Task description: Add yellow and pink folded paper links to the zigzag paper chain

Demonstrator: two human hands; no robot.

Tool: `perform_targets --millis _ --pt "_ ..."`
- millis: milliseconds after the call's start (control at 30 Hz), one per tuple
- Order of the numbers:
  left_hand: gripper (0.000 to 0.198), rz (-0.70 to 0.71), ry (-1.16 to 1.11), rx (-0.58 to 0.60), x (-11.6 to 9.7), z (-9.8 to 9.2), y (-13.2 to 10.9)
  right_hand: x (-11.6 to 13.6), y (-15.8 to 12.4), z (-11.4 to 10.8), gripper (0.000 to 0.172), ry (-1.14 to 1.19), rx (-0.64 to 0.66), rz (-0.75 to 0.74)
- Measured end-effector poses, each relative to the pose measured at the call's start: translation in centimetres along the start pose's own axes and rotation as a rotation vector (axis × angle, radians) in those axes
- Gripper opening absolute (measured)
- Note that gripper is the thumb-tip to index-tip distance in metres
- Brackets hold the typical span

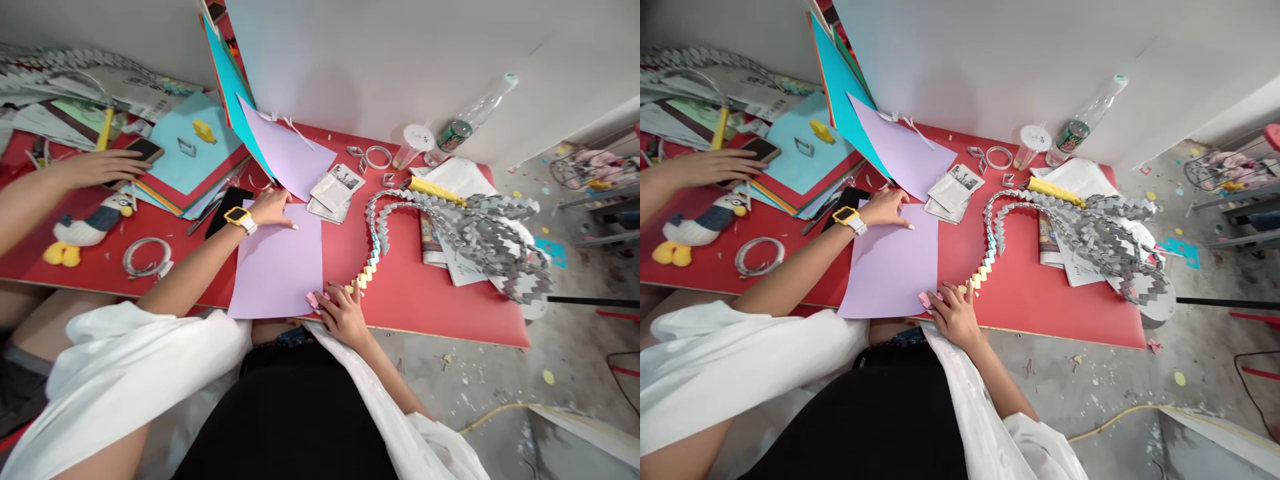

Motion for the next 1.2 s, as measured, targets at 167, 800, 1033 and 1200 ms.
perform_targets --millis 167,800,1033,1200 --pt "0.073 -0.007 0.028 -0.011 0.0 -0.4 0.2 0.5 0.1 0.2 0.042 -0.038 -0.032 -0.061" --pt "0.022 0.206 0.186 -0.287 -9.8 -13.4 -14.3 1.9 0.7 2.0 0.036 -0.216 -0.069 -0.152" --pt "0.018 0.483 0.201 -0.195 -12.8 -10.9 -24.6 0.5 2.0 2.3 0.030 -0.144 -0.134 -0.029" --pt "0.029 0.514 0.095 -0.033 -13.2 -6.0 -29.6 -0.4 2.0 2.6 0.030 -0.134 -0.127 0.061"
Point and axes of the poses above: each hand's wrist, its own y-axis towards the middle knuckle, its own z-axis out of the palm, x = y × z, the point moved 6 cm from there along y, towards the middle knuckle, and after that the axes turned 6 degrees about -z, right-handed, at the moved point
